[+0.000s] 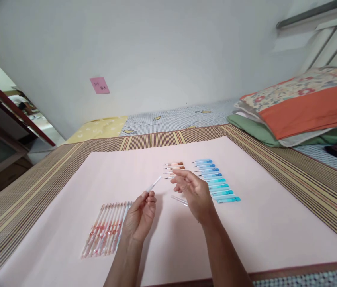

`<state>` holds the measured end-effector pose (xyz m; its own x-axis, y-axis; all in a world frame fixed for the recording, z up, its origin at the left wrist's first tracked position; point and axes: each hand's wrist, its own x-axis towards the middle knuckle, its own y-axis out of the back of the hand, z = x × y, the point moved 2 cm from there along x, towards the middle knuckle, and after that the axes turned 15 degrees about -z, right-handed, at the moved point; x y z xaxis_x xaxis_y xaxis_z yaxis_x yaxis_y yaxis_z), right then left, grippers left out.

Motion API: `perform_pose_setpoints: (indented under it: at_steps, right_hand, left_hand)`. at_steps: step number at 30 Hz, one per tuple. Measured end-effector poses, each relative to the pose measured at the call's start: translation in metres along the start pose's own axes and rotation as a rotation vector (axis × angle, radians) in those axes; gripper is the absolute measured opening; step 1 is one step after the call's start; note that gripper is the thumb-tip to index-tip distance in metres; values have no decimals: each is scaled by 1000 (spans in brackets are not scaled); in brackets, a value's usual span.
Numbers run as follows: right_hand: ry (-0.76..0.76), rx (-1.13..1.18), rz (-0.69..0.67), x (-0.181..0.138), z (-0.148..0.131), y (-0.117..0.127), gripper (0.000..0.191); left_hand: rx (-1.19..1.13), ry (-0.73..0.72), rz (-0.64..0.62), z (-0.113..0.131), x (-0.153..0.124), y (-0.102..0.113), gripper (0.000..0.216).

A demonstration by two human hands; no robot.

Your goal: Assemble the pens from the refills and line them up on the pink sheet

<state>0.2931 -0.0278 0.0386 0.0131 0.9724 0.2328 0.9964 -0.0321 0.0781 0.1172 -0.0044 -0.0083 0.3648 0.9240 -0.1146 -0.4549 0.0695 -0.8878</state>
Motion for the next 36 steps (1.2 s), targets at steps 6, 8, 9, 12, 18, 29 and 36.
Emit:
perform_pose_setpoints:
  at_steps: [6,8,9,12,18,29,36]
  right_hand:
    - [-323,-579,-176,-6,33,25,7]
    - [-446,-772,-225,-9,47,27,9]
    - [-475,-834,-243,-9,51,27,11]
    - [-476,-893,-278,-9,59,23,14]
    - [-388,-631,-134,-2,64,24,10]
    - [0,225,190,1,25,38,26]
    - [20,100,155,-2,16,36,25]
  left_hand:
    - [-264,27,-4,6,0,-1,22]
    - [-249,19,-1,6,0,-1,22]
    - [-227,14,10,6,0,0,21]
    - [-159,-4,48,3,1,4,19]
    - [-108,-27,115,1,3,6,24]
    - [-35,-82,156,2,3,3,23]
    - [44,-88,111,0,2,5,19]
